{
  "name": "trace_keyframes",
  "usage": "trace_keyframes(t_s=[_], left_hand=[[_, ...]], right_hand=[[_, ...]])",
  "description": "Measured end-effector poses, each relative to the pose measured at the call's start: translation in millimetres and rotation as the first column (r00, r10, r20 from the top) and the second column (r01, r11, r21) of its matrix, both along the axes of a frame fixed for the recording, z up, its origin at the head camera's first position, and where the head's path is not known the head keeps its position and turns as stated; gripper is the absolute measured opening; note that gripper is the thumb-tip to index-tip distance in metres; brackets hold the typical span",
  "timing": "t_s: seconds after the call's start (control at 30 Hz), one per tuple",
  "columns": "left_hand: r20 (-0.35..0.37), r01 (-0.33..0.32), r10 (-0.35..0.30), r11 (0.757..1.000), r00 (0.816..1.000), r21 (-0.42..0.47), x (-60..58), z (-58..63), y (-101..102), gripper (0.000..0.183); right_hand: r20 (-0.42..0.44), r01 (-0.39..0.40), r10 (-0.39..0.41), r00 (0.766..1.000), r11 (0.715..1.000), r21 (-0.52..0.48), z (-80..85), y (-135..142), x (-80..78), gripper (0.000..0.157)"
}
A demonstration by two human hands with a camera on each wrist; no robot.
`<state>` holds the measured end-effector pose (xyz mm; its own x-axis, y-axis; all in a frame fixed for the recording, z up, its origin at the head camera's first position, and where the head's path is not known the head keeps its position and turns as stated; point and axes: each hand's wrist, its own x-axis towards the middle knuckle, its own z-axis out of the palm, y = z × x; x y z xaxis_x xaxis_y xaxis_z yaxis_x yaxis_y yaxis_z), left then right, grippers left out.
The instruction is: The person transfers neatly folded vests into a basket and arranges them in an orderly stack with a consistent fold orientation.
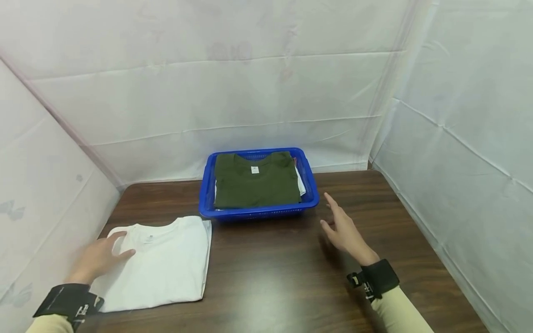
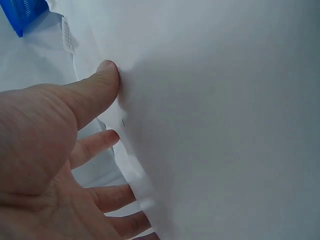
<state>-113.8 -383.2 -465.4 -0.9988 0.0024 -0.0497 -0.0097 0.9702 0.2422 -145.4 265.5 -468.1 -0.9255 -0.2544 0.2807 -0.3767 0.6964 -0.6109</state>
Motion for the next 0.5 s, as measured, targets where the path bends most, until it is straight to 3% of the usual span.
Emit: trace_keyframes(t_s=[0.5], left_hand=[[0.021, -0.052, 0.051, 0.998, 0.998, 0.030, 12.9, -6.7, 34.8, 0.076]], right_hand=[[0.034, -0.007, 0.007, 0.999, 1.000, 0.003, -0.5, -4.3, 2.8, 0.079]])
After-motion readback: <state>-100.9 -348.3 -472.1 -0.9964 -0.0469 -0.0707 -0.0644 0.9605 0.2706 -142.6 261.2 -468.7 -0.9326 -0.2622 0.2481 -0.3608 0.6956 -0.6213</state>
